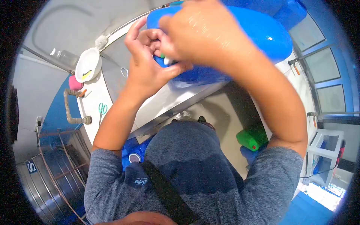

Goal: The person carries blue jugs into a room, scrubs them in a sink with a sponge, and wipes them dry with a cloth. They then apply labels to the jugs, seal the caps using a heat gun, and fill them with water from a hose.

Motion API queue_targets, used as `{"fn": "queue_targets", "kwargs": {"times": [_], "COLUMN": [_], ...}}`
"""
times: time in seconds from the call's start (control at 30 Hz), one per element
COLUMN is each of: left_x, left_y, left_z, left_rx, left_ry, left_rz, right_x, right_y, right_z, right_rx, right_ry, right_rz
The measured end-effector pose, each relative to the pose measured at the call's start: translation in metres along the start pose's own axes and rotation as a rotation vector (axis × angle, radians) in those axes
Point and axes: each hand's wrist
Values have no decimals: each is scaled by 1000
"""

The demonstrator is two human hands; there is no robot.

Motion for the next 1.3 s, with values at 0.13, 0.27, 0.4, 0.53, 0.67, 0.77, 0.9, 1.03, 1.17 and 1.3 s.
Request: {"fn": "queue_targets", "kwargs": {"times": [0.13,0.27,0.4,0.53,0.67,0.77,0.9,1.03,1.17,1.3], "left_x": [-4,0,-10,-2,-13,-4,-22,-18,-23,-16], "left_y": [3,9,4,5,-4,3,4,5,3,5], "left_z": [-4,-1,-5,-1,-3,2,-5,0,-3,11], "left_rx": [-77,69,-92,22,-51,-4,-9,-6,-70,43], "left_ry": [89,233,144,216,171,226,201,307,117,359], "left_rz": [-20,20,-241,-53,-246,-141,-150,4,-325,134], "right_x": [26,-2,25,-1,24,-13,29,-14,29,-11], "right_y": [-7,1,-7,2,-6,8,5,12,9,9], "right_z": [-3,-4,-5,-7,-6,-8,-9,-9,-12,-11], "right_rx": [132,53,127,33,67,184,207,180,293,316], "right_ry": [150,-96,181,-61,269,-95,229,-76,248,-75], "right_rz": [23,188,-20,174,36,111,13,149,-37,180]}}
Point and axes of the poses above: each hand's wrist, its own z-axis towards the middle knuckle, its own y-axis out of the palm, x = y × z, and after that the axes turned 11 degrees about -x, right-handed
